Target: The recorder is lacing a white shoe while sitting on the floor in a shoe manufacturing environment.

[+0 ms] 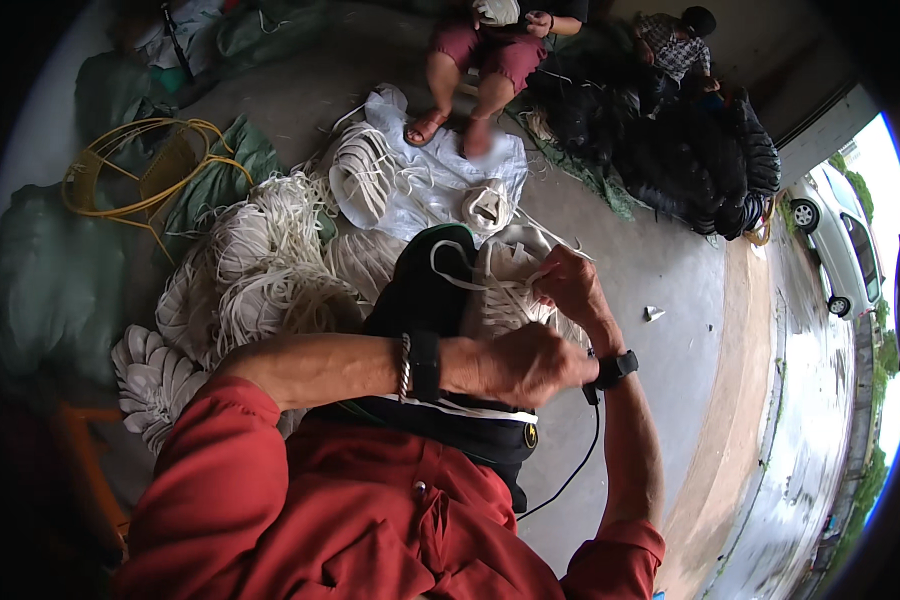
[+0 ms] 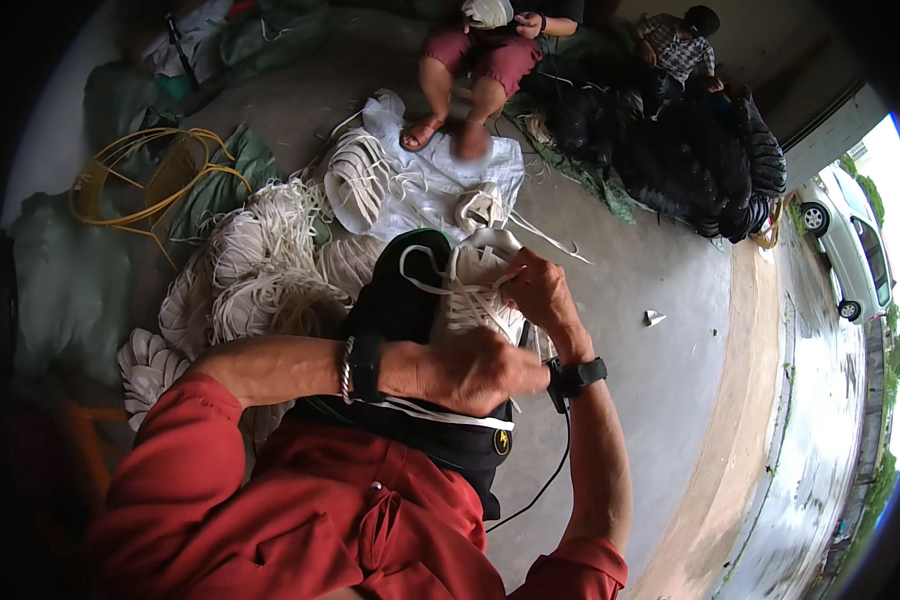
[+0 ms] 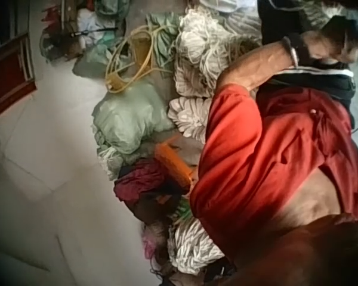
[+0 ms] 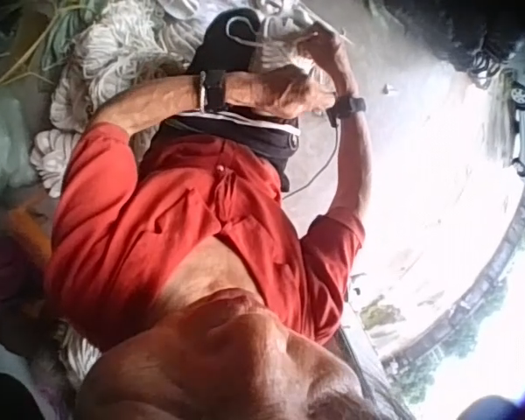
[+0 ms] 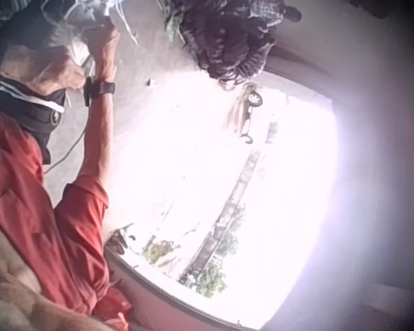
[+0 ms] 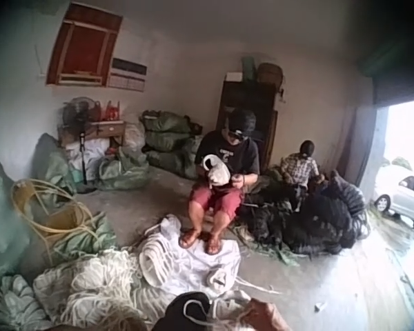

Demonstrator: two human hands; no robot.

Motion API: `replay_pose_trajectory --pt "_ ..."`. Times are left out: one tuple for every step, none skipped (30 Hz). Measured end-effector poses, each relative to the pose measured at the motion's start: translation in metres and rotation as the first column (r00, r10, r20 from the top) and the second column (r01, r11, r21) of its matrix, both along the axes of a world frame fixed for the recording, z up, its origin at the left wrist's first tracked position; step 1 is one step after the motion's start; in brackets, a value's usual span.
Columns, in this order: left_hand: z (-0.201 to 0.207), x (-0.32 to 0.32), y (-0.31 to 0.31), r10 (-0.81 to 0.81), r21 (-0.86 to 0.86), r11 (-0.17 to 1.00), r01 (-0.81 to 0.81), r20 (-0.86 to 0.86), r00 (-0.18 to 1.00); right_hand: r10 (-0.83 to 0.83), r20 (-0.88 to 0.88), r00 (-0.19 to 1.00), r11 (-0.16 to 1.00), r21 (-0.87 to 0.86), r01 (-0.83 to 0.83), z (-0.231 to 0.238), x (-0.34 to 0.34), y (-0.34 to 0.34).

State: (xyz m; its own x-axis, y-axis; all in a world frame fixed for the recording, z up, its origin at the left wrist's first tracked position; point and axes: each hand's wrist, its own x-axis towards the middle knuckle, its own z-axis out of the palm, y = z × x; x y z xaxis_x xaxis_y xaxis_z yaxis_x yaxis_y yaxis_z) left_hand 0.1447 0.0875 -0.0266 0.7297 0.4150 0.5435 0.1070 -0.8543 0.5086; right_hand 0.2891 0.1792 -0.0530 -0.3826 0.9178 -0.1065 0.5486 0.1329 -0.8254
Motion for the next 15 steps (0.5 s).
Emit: replay_pose_trajectory --pt "-0.002 0.004 -0.003 -0.088 -0.124 0.988 0.091 0.026 0.996 -0.004 0.015 1.000 1.000 0.012 0.004 -0.001 0.002 -0.001" --pt "-0.006 0.004 0.002 0.030 -0.215 0.976 -0.028 0.008 1.000 -0.001 0.015 1.000 1.000 0.016 0.001 -0.003 0.002 0.000" --pt "-0.011 0.002 0.010 0.134 -0.280 0.952 -0.125 0.013 0.991 0.077 -0.059 0.995 0.978 0.197 -0.064 -0.004 0.001 -0.001" --pt "-0.017 -0.002 0.025 0.335 -0.337 0.890 -0.307 0.028 0.942 0.108 -0.056 0.993 0.934 0.347 -0.083 -0.004 0.002 -0.002" --pt "-0.022 -0.009 0.045 0.451 -0.464 0.781 -0.418 -0.043 0.891 0.161 -0.116 0.980 0.921 0.374 -0.107 -0.004 0.003 -0.003" --pt "-0.027 -0.015 0.058 0.584 -0.515 0.678 -0.525 -0.057 0.810 0.092 -0.128 0.987 0.974 0.216 -0.063 -0.004 0.004 -0.004" --pt "-0.032 -0.020 0.071 0.637 -0.464 0.625 -0.628 -0.163 0.753 0.016 -0.142 0.990 1.000 0.022 -0.013 -0.004 0.004 -0.005" --pt "-0.036 -0.024 0.080 0.605 -0.443 0.647 -0.620 -0.197 0.772 0.016 -0.178 0.984 1.000 0.005 -0.015 -0.003 0.004 -0.005" --pt "-0.039 -0.024 0.087 0.609 -0.444 0.644 -0.623 -0.194 0.769 0.034 -0.170 0.985 0.999 0.039 -0.027 -0.003 0.004 -0.005" --pt "-0.040 -0.023 0.093 0.530 -0.337 0.713 -0.615 -0.315 0.787 0.030 -0.163 0.986 0.999 0.041 -0.024 -0.003 0.004 -0.005" --pt "-0.040 -0.021 0.095 0.450 -0.235 0.778 -0.582 -0.438 0.779 0.025 -0.155 0.988 0.999 0.042 -0.019 -0.002 0.003 -0.005" --pt "-0.039 -0.020 0.098 0.433 -0.216 0.802 -0.557 -0.433 0.791 0.027 -0.151 0.988 0.999 0.040 -0.021 -0.002 0.003 -0.005" --pt "-0.038 -0.022 0.099 0.424 -0.224 0.805 -0.549 -0.429 0.797 0.024 -0.128 0.992 0.997 0.075 -0.015 -0.002 0.003 -0.006" --pt "-0.037 -0.028 0.100 0.450 -0.130 0.817 -0.561 -0.465 0.763 0.003 -0.099 0.995 0.996 0.089 0.006 -0.002 0.004 -0.006" --pt "-0.035 -0.035 0.102 0.467 -0.034 0.832 -0.554 -0.496 0.732 0.020 -0.108 0.994 0.993 0.116 -0.007 -0.001 0.004 -0.006"
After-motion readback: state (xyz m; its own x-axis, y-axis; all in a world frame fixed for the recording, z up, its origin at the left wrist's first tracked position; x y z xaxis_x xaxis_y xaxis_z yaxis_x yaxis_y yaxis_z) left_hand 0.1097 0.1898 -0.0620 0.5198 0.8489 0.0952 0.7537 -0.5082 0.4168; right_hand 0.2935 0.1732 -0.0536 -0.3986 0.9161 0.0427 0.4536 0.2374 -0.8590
